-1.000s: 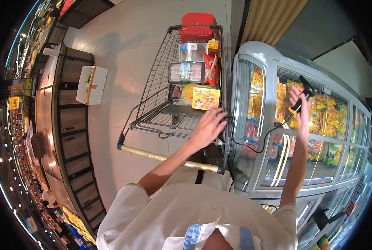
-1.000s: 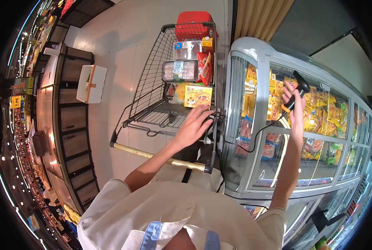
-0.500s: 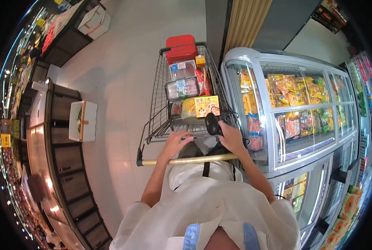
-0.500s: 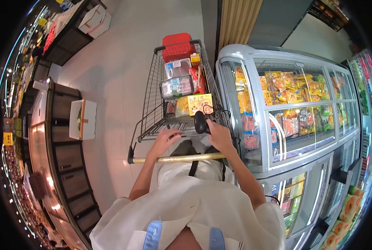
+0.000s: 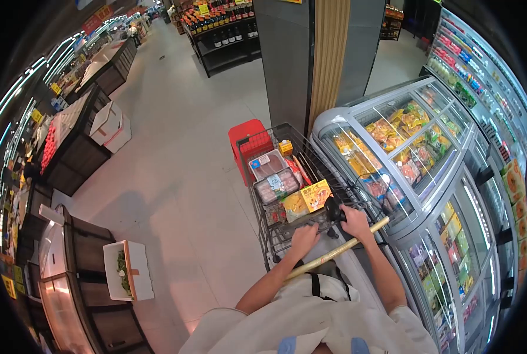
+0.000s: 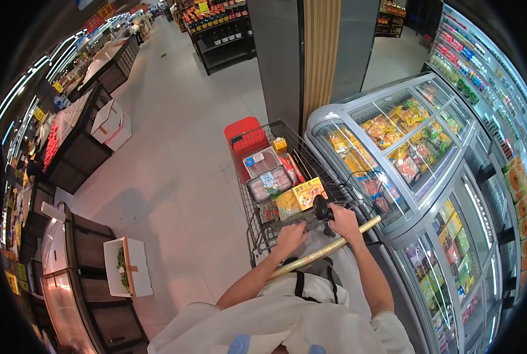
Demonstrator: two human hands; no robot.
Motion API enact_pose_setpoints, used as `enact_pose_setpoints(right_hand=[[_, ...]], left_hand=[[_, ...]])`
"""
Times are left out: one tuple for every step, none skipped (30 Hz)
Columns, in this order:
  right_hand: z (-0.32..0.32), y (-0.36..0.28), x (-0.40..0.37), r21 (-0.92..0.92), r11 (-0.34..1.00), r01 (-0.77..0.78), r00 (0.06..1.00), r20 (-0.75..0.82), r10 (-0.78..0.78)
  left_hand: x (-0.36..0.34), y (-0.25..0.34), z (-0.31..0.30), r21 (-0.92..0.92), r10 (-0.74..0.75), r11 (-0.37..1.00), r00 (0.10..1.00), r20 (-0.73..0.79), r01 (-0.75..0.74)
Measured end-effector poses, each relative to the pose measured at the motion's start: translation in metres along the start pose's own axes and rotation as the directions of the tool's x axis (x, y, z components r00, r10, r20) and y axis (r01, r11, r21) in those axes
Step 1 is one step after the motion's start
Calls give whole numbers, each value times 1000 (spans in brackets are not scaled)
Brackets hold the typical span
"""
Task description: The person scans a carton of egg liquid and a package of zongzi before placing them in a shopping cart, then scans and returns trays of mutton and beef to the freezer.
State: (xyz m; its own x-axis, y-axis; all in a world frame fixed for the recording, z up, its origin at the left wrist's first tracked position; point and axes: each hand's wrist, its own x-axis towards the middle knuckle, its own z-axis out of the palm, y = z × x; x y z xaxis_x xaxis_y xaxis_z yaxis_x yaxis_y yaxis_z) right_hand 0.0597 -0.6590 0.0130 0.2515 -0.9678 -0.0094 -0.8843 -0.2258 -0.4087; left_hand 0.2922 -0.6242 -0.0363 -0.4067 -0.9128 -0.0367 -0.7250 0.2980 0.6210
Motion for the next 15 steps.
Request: enact_pose_setpoints(right_hand=[[6, -12, -8, 25, 1000, -12, 1000, -13, 12], [11, -23, -17, 49, 999, -22, 1000, -19, 23], [13, -37, -23, 74, 992, -98, 995, 20, 97], [16, -44, -29, 75, 992, -105, 994, 8, 105], [22, -53, -37, 76, 991, -112, 994, -3, 112], [24, -61, -45, 77, 990, -117, 993, -10, 118], [26, -68, -54, 80, 988, -136, 990, -15, 137], [31, -77, -63, 89, 984, -153, 988, -18, 156], [37, -87, -72, 100, 981, -169, 985, -20, 172], [43, -97, -81, 112, 977, -183, 982, -20, 186], [51, -106, -93, 139, 979, -147, 985, -72, 158], [56, -115, -102, 140, 977, -161, 983, -63, 171], [62, -126, -112, 141, 974, -177, 981, -53, 186], [68, -136, -123, 140, 971, -195, 978, -42, 203], [74, -148, -135, 144, 970, -196, 976, -63, 207]], left_hand=[[-4, 0, -4, 17, 2, 1000, 1000, 8, -2], [-12, 0, -6, 29, -2, 1000, 1000, 17, 1], [-19, -1, -10, 35, 4, 999, 999, 34, -5], [-26, -2, -15, 44, 9, 999, 999, 50, -11], [-34, -4, -20, 51, 13, 999, 998, 66, -16], [-42, -9, -18, 53, 25, 998, 997, 68, -29], [-50, -15, -17, 56, 34, 998, 997, 69, -38], [-61, -22, -16, 62, 39, 997, 997, 73, -44], [-71, -28, -17, 65, 63, 996, 995, 76, -68], [-82, -34, -18, 68, 85, 994, 993, 80, -90], [-93, -40, -18, 73, 106, 991, 991, 85, -112], [-105, -42, -22, 87, 106, 990, 991, 87, -113], [-118, -45, -25, 99, 107, 988, 990, 92, -116], [-131, -47, -27, 109, 108, 987, 989, 97, -119], [-142, -50, -29, 110, 119, 985, 988, 100, -129]])
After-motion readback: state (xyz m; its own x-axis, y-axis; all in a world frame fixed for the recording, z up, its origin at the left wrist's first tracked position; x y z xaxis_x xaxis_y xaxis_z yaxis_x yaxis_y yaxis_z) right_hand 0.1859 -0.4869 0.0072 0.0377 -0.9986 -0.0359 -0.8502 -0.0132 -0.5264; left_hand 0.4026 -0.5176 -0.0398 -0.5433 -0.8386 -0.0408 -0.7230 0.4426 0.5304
